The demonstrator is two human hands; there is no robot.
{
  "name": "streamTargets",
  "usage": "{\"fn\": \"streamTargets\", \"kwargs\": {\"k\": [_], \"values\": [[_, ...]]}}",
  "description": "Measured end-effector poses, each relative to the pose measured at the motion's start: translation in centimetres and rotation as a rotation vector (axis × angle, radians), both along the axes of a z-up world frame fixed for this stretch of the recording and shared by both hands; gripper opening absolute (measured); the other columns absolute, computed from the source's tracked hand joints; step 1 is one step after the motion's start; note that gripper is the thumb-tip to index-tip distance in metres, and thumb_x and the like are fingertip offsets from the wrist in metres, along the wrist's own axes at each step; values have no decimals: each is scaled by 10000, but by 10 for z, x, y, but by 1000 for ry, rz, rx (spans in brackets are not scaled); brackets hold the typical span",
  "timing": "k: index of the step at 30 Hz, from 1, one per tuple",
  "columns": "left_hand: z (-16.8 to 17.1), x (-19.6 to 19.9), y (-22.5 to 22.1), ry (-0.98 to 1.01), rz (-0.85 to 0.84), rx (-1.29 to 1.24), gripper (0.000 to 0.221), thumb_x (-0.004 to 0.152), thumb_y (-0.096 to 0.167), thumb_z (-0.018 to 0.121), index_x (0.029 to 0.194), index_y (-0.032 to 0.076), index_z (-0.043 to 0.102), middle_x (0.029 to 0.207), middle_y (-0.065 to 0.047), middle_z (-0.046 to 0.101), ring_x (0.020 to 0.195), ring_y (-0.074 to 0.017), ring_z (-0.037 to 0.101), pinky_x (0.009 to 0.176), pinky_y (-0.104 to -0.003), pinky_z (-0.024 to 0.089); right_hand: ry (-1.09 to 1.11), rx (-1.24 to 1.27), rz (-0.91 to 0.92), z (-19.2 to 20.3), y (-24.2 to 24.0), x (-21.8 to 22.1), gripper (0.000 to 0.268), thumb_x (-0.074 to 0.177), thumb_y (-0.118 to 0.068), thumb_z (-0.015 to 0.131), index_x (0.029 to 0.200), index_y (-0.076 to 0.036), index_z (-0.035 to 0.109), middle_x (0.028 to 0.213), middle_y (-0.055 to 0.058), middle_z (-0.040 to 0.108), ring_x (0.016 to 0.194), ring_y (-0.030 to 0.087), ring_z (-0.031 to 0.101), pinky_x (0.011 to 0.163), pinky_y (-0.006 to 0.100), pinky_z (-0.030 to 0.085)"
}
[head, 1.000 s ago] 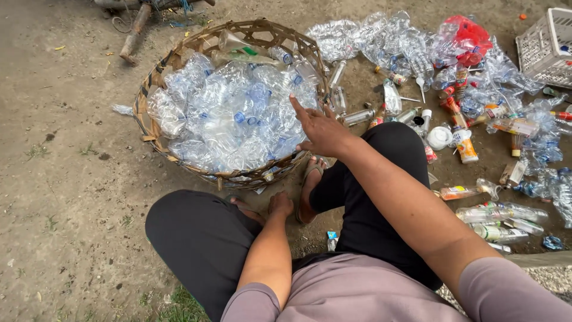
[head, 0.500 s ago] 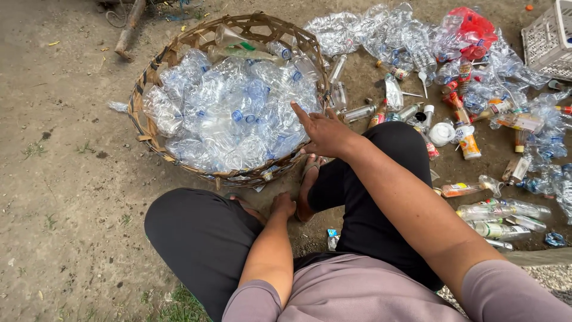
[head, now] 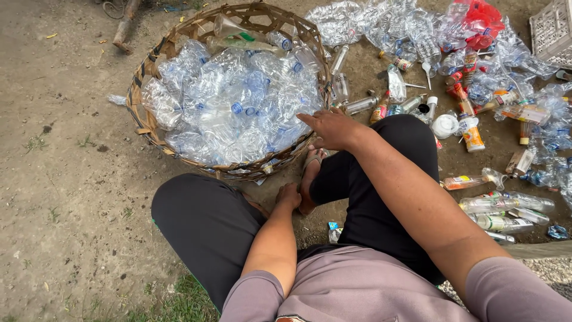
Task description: Sorting plastic bottles and other recyclable containers from a pile into a basket
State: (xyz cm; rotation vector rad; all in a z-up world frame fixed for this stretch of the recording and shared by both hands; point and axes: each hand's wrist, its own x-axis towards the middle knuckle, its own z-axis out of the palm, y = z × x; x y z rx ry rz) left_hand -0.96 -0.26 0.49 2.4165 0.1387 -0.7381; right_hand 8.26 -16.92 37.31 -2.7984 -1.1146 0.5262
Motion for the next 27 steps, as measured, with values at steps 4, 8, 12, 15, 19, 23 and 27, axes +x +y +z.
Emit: {"fn": "streamTargets", "kwargs": {"k": [4,8,12,15,19,23,27], "values": [[-4,0,-1,27,-30,12,551,1015,236,510,1539,73,465,1504,-183,498,1389,-399,460,1081,-592,491,-38,-17,2,-7,-4,3,870,911,-374,744,1610,-102,303,1380,270,632,1442,433,462,1167,721,259],[-15,7,-1,37,-28,31,542,1015,280,519,1524,93,501,1503,-179,515,1386,-397,471,1074,-597,497,-24,29,-35,12,0,-6,968,909,-306,759,1651,-116,167,1372,307,617,1441,470,448,1161,734,248],[-10,-5,-2,66,-31,21,544,1009,247,511,1523,69,497,1505,-201,504,1381,-417,463,1076,-619,494,-27,78,-89,20,3,-19,1012,926,-269,747,1673,-145,76,1403,332,586,1453,486,425,1168,715,248],[-6,5,1,34,-38,17,539,1012,246,506,1525,80,492,1498,-189,507,1378,-410,463,1065,-615,504,-63,74,-91,27,2,-14,1020,910,-278,763,1672,-159,95,1457,311,553,1467,482,405,1176,704,246],[11,10,-2,-10,-45,-7,510,1019,270,505,1493,81,517,1477,-200,518,1377,-423,459,1059,-613,508,-93,-81,-52,16,-9,-8,957,899,-306,766,1659,-137,209,1484,264,554,1476,448,406,1194,687,235],[26,11,-8,-10,-44,-16,541,1025,276,505,1534,97,465,1516,-186,472,1401,-411,433,1087,-616,490,15,-98,-33,45,-10,-34,942,874,-464,772,1614,-111,307,1393,265,610,1392,441,504,1164,681,309],[-12,14,-8,31,-50,18,484,1012,328,527,1442,106,528,1480,-163,498,1378,-395,454,1055,-633,500,160,80,46,68,-1,-51,818,902,-369,729,1553,-24,373,1353,349,608,1331,544,520,1136,718,331]]}}
